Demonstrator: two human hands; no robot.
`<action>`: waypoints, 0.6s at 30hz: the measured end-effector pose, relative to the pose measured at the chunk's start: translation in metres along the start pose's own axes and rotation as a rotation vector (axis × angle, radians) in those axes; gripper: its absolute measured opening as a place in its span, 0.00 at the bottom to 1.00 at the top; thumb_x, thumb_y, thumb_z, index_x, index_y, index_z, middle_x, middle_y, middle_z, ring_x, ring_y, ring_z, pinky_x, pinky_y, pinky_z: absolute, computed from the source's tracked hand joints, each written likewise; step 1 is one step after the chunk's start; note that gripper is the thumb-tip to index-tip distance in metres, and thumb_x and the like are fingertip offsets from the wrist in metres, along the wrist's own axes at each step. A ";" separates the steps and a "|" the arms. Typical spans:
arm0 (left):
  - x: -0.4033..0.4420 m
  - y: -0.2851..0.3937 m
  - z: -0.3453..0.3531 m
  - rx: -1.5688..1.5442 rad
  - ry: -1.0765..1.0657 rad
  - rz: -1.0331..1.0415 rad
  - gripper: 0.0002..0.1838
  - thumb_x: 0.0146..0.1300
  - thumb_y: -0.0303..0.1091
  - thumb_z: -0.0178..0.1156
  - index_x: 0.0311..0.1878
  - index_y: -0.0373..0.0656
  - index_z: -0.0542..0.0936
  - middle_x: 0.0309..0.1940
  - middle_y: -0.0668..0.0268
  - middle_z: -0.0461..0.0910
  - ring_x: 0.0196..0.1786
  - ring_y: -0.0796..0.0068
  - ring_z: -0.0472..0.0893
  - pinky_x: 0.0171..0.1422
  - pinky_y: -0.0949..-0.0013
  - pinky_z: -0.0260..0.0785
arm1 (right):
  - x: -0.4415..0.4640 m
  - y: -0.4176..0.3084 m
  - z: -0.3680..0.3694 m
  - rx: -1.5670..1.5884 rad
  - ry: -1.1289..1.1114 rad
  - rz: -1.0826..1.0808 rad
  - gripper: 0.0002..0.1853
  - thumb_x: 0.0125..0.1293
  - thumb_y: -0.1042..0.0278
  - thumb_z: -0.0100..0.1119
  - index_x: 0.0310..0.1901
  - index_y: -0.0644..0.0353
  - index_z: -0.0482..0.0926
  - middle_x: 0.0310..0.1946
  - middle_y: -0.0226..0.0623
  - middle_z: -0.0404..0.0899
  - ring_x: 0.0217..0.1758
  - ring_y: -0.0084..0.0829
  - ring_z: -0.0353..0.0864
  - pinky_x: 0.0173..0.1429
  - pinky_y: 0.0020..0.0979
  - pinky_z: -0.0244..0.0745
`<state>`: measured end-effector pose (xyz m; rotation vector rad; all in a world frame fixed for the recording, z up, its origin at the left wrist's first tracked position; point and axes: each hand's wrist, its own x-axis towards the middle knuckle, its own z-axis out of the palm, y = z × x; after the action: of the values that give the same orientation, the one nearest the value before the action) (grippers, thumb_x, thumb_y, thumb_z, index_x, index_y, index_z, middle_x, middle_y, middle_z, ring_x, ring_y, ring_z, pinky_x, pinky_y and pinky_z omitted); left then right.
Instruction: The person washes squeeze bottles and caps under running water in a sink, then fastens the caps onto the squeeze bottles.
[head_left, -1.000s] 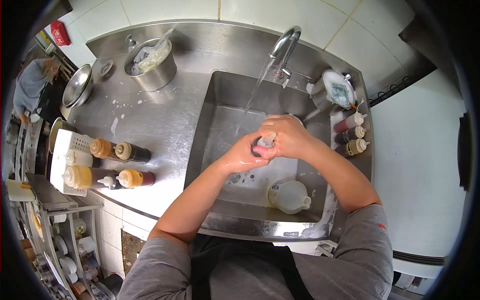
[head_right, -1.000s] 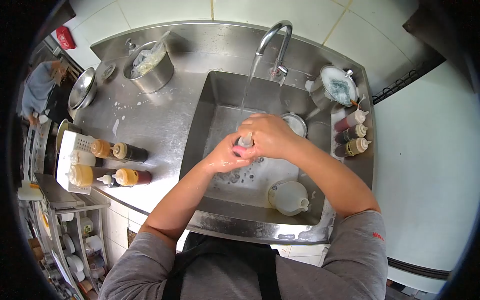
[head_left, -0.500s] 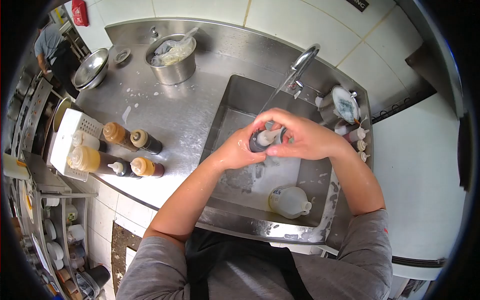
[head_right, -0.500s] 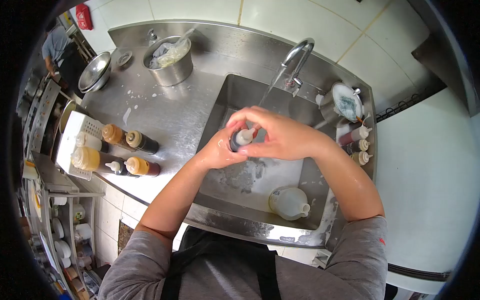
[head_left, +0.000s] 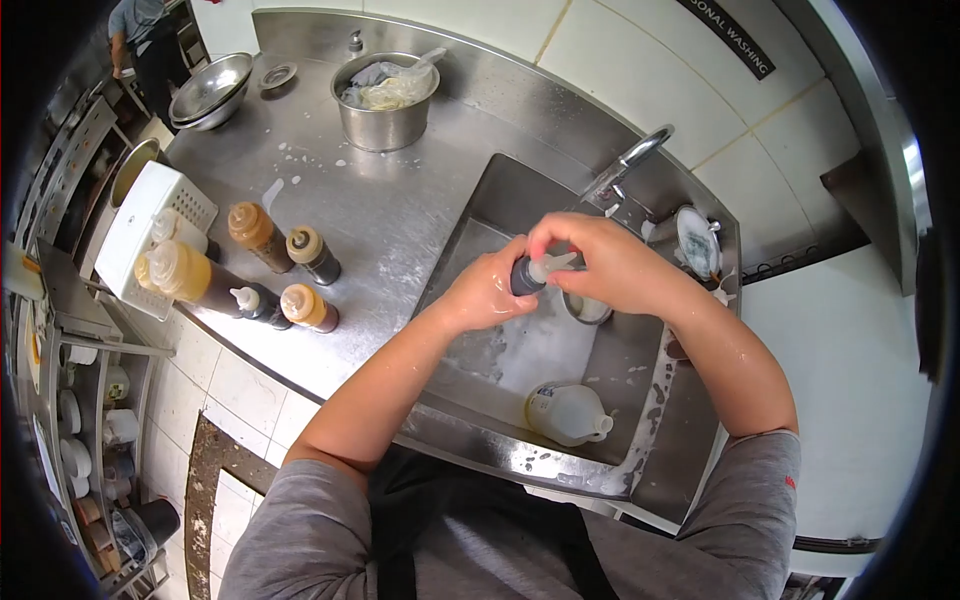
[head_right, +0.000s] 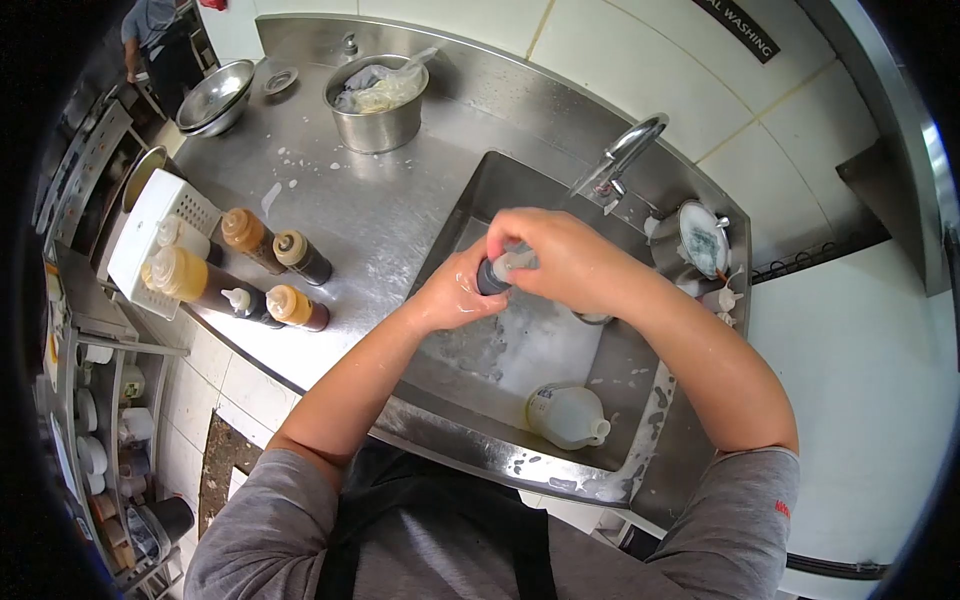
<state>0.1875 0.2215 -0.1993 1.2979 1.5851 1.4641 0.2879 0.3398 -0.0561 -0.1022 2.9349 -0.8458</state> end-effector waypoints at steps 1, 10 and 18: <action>-0.001 0.002 -0.002 -0.012 0.018 0.002 0.23 0.47 0.30 0.64 0.46 0.43 0.67 0.35 0.55 0.79 0.41 0.49 0.79 0.45 0.58 0.71 | 0.003 -0.004 0.004 0.041 0.117 0.103 0.11 0.55 0.72 0.66 0.36 0.64 0.74 0.35 0.45 0.80 0.41 0.47 0.79 0.42 0.39 0.73; -0.005 -0.018 -0.013 -0.104 0.062 0.101 0.24 0.46 0.28 0.66 0.48 0.42 0.68 0.35 0.60 0.77 0.39 0.64 0.79 0.46 0.64 0.70 | 0.022 -0.011 0.014 -0.347 -0.137 0.140 0.10 0.58 0.67 0.61 0.41 0.56 0.78 0.43 0.33 0.78 0.49 0.39 0.76 0.48 0.41 0.70; -0.007 -0.039 -0.051 -0.100 0.031 0.165 0.21 0.46 0.31 0.70 0.43 0.41 0.73 0.35 0.66 0.77 0.39 0.75 0.75 0.46 0.69 0.68 | 0.036 0.020 0.039 -0.955 0.205 -0.671 0.05 0.51 0.64 0.60 0.31 0.45 0.77 0.38 0.17 0.73 0.43 0.23 0.71 0.46 0.34 0.67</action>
<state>0.1335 0.2006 -0.2281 1.3806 1.4327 1.6490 0.2553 0.3325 -0.1022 -1.1351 3.2052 0.6515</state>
